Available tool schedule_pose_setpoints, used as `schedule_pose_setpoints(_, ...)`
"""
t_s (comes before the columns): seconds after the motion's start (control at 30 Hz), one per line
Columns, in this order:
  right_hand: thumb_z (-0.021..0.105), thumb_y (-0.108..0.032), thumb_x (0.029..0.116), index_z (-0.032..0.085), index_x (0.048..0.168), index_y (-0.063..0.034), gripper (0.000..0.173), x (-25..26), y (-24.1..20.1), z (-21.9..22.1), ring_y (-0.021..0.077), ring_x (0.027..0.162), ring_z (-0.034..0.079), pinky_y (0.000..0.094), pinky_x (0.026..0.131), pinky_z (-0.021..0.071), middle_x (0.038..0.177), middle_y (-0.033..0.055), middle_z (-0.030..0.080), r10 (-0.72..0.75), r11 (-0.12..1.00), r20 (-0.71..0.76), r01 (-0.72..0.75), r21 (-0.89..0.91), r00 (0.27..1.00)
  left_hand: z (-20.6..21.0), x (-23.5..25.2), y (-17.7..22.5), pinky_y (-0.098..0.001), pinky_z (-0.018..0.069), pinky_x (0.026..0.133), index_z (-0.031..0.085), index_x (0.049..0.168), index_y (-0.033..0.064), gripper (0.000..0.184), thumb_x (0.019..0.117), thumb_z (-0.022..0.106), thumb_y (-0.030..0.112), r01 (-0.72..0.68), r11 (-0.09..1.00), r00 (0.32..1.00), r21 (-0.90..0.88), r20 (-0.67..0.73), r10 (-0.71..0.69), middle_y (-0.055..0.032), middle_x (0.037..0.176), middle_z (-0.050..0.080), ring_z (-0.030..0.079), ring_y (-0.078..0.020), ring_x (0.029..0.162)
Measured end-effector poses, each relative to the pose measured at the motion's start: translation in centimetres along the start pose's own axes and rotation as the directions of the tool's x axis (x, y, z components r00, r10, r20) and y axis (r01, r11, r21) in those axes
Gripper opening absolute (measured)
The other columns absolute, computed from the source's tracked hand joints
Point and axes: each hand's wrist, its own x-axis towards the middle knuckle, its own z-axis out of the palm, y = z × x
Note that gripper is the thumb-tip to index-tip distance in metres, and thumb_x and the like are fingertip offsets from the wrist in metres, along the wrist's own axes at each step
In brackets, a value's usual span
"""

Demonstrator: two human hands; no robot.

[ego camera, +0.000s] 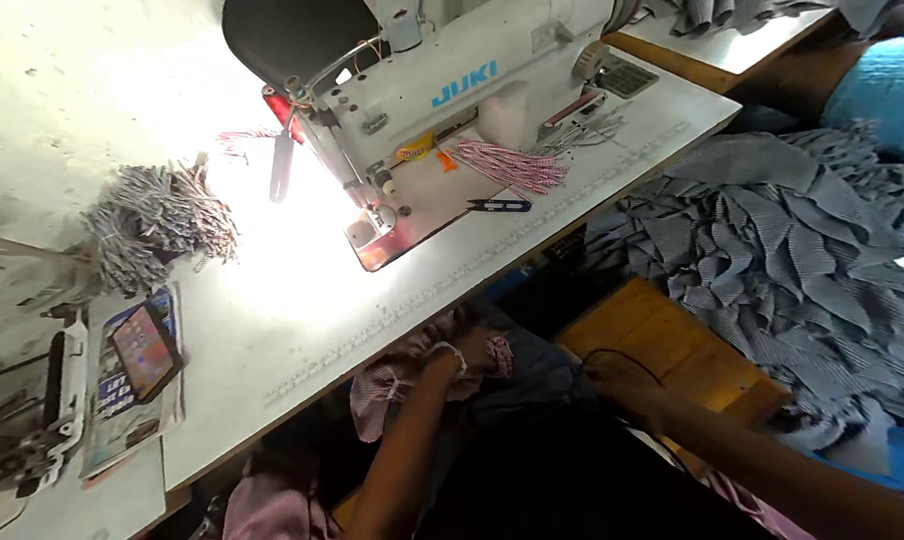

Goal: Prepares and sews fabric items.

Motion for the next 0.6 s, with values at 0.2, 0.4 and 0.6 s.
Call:
schedule_pose_setpoints(0.2, 0.056, 0.002, 0.0973, 0.059, 0.113, 0.0005, 0.016, 0.9, 0.6, -0.5, 0.0090, 0.069, 0.056, 0.0276, 0.064, 0.0504, 0.083, 0.0032, 0.059, 0.054, 0.999, -0.118, -0.054, 0.000, 0.992, 0.6, -0.5, 0.2, -0.0524, 0.0406, 0.113, 0.064, 0.137, 0.0021, 0.060, 0.0794, 0.082, 0.007, -0.078, 0.994, 0.996, -0.080, -0.055, 0.073, -0.0250, 0.141, 0.057, 0.054, -0.0381, 0.132)
schedule_pose_setpoints(0.4, 0.055, 0.001, 0.1004, 0.059, 0.096, -0.0056, 0.009, 2.0, 0.5, -4.0, 0.0027, 0.048, 0.044, 0.0170, 0.046, 0.0391, 0.062, -0.0051, 0.050, 0.077, 0.996, -0.001, -0.077, -0.049, 0.997, 1.3, -0.9, 0.1, -0.0501, 0.0368, 0.117, 0.063, 0.139, 0.0068, 0.059, 0.0820, 0.080, 0.006, -0.086, 0.991, 0.992, -0.104, -0.100, 0.076, -0.0208, 0.146, 0.056, 0.050, -0.0349, 0.138)
schedule_pose_setpoints(0.6, 0.057, -0.005, 0.1016, 0.064, 0.096, -0.0062, 0.009, 2.8, 0.6, -6.2, 0.0014, 0.048, 0.043, 0.0165, 0.047, 0.0386, 0.064, -0.0056, 0.054, 0.016, 0.988, 0.144, 0.007, -0.154, 0.989, 2.6, -2.7, -1.0, -0.0490, 0.0387, 0.116, 0.068, 0.129, 0.0023, 0.048, 0.0823, 0.077, 0.004, -0.066, 0.995, 0.955, -0.075, -0.295, 0.041, -0.0180, 0.138, 0.063, 0.056, -0.0328, 0.133)
